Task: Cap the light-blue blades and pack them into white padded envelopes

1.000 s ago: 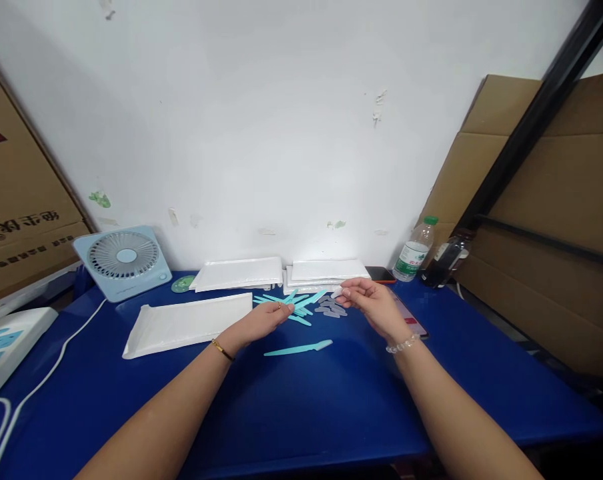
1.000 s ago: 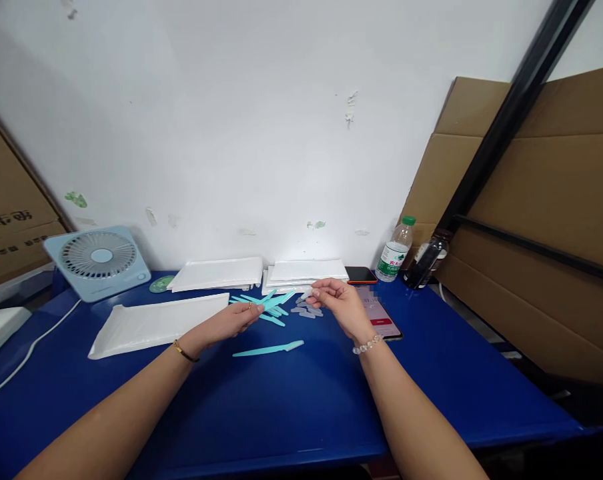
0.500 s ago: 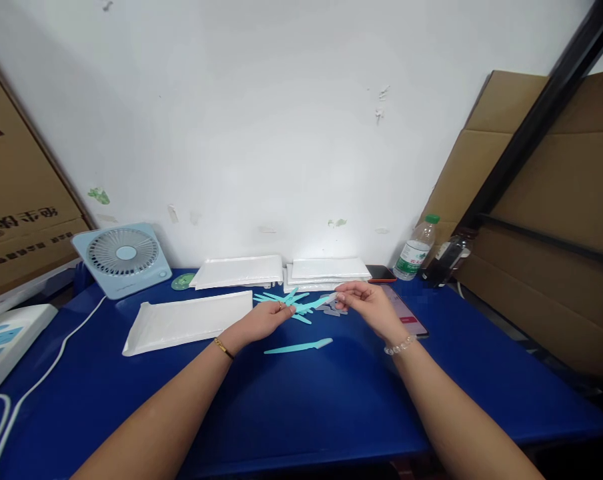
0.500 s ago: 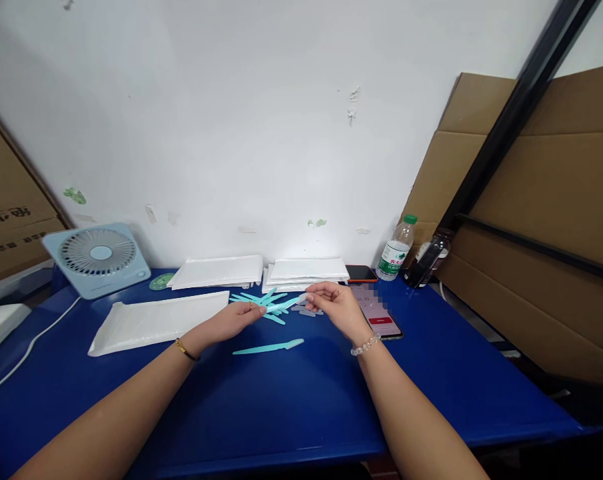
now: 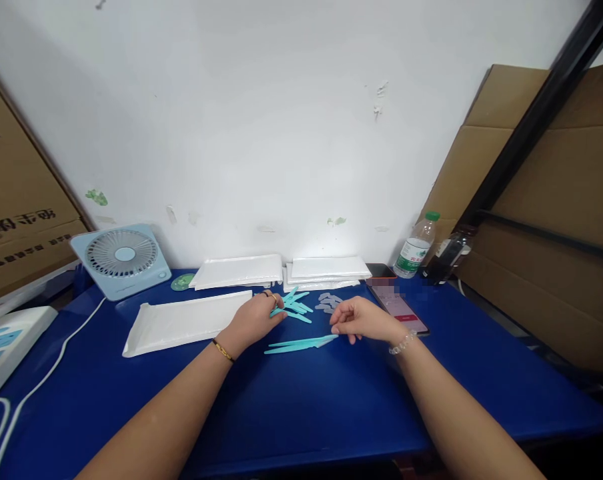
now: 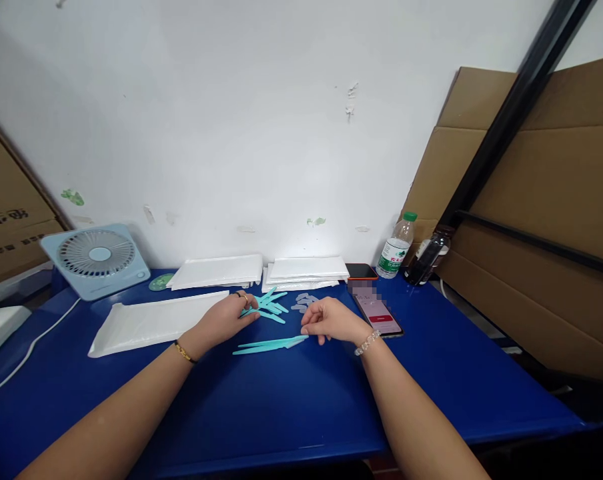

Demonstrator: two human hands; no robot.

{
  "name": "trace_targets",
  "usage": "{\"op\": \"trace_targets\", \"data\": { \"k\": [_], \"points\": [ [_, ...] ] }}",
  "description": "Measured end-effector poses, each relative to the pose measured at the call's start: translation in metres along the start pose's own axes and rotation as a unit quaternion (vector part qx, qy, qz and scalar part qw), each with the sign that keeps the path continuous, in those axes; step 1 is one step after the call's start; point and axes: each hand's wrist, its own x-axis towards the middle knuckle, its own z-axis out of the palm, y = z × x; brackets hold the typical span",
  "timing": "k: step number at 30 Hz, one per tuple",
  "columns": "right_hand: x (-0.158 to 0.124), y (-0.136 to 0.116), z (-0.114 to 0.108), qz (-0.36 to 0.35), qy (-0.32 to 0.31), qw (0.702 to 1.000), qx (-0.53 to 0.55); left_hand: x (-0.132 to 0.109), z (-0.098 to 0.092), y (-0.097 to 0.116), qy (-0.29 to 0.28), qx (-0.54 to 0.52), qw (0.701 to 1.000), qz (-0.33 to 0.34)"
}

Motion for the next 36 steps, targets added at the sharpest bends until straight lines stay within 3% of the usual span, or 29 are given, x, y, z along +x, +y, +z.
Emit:
{"op": "trace_targets", "data": {
  "k": [3, 5, 10, 16, 21, 26, 30, 36],
  "points": [
    [0.005, 0.009, -0.003, -0.019, 0.138, 0.982, -0.13, 0.006, 0.005, -0.012, 0.037, 0.048, 0.998, 0.009],
    [0.01, 0.015, -0.003, -0.046, 0.192, 0.959, -0.205, 0.009, 0.009, -0.016, 0.037, 0.066, 0.997, 0.014],
    [0.018, 0.019, 0.006, -0.078, 0.152, 0.933, -0.315, 0.012, 0.014, -0.02, 0.03, 0.053, 0.998, 0.015],
    [0.017, 0.01, 0.015, -0.052, 0.144, 0.913, -0.378, 0.011, 0.01, -0.013, 0.04, 0.005, 0.999, 0.009],
    [0.016, 0.007, 0.018, -0.087, 0.134, 0.934, -0.321, 0.009, 0.006, -0.003, 0.023, 0.002, 1.0, 0.017],
    [0.014, 0.008, 0.013, -0.111, 0.171, 0.964, -0.169, 0.008, 0.007, -0.004, 0.024, 0.006, 1.0, 0.017],
    [0.014, 0.01, 0.008, -0.096, 0.217, 0.971, -0.021, 0.007, 0.005, -0.003, 0.017, -0.014, 1.0, 0.001],
    [0.017, 0.01, 0.011, -0.103, 0.207, 0.965, 0.121, 0.008, 0.008, -0.005, -0.005, -0.137, 0.99, -0.025]
  ]
}}
